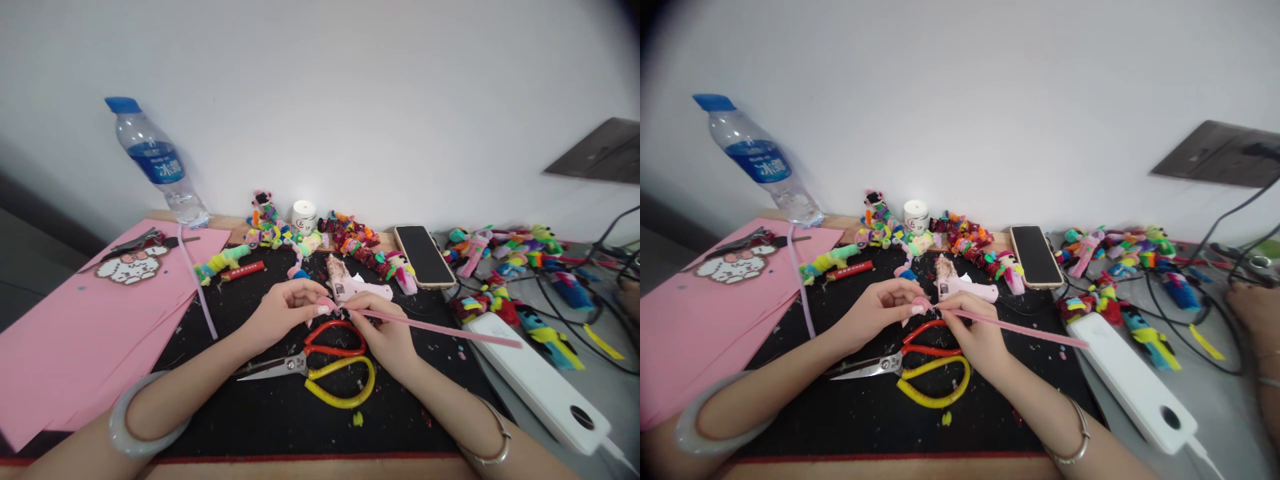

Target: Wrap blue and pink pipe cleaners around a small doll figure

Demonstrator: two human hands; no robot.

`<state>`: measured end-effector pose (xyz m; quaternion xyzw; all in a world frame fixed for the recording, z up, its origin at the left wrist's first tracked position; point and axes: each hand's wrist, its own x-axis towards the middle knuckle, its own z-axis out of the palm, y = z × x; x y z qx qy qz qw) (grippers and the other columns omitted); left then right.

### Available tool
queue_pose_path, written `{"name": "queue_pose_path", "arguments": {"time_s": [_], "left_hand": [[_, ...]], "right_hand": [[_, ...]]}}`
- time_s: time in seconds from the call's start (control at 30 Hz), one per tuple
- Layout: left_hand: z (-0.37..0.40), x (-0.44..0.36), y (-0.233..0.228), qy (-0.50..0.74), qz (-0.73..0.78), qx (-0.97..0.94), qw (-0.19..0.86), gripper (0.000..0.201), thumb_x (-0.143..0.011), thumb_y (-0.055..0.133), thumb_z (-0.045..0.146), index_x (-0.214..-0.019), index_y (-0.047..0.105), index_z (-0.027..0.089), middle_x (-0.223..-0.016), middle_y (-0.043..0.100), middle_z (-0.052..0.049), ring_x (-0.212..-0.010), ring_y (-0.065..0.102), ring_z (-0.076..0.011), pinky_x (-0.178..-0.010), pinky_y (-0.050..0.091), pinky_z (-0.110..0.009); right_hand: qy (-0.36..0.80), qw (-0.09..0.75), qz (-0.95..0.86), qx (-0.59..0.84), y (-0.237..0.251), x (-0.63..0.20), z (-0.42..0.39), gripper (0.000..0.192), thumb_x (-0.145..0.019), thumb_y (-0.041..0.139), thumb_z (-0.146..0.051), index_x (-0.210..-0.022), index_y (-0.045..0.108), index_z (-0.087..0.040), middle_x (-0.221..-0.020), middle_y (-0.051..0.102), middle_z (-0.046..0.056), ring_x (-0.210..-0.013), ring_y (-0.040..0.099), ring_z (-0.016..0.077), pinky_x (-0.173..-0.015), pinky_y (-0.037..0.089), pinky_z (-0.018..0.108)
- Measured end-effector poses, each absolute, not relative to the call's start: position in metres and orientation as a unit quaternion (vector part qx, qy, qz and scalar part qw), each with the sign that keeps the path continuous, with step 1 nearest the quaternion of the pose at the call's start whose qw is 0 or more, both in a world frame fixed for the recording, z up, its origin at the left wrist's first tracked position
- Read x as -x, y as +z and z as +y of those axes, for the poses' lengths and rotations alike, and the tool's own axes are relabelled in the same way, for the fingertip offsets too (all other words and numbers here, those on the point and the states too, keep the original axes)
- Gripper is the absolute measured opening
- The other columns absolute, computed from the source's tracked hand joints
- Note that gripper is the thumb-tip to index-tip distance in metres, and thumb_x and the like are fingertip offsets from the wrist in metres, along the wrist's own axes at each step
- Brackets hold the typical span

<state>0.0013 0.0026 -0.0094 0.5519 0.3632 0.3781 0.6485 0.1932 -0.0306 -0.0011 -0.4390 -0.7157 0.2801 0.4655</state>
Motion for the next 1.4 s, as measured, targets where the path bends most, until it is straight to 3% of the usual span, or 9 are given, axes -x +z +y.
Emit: {"name": "queue_pose_path", "arguments": {"time_s": [0.4,1.4], "left_hand": [[0.0014,-0.0022,-0.0068,0.343,0.367,-0.569,0.65,0.021,-0.072,0.068,0.021,-0.09,0.061,0.014,-0.068,0.06,0.002,-0.055,0.052,-0.0059,-0.055,0.041,-0.018],[0.0019,-0.0011,-0.0106,0.35,0.366,-0.59,0.629,0.019,-0.073,0.067,0.027,-0.085,0.058,0.015,-0.067,0.058,0.003,-0.055,0.051,-0.0064,-0.054,0.039,-0.018]], "right_hand": [[0.301,0.453,-0.712,0.443,-0.001,-0.1928,-0.0291,0.011,-0.08,0.057,-0.013,-0.076,0.065,-0.019,-0.073,0.067,0.002,-0.067,0.062,0.0145,-0.064,0.049,0.026],[0.301,0.454,-0.717,0.435,-0.0013,-0.1932,-0.0297,0.01,-0.08,0.056,-0.011,-0.081,0.062,-0.019,-0.078,0.064,0.003,-0.072,0.06,0.0142,-0.067,0.047,0.026]]}}
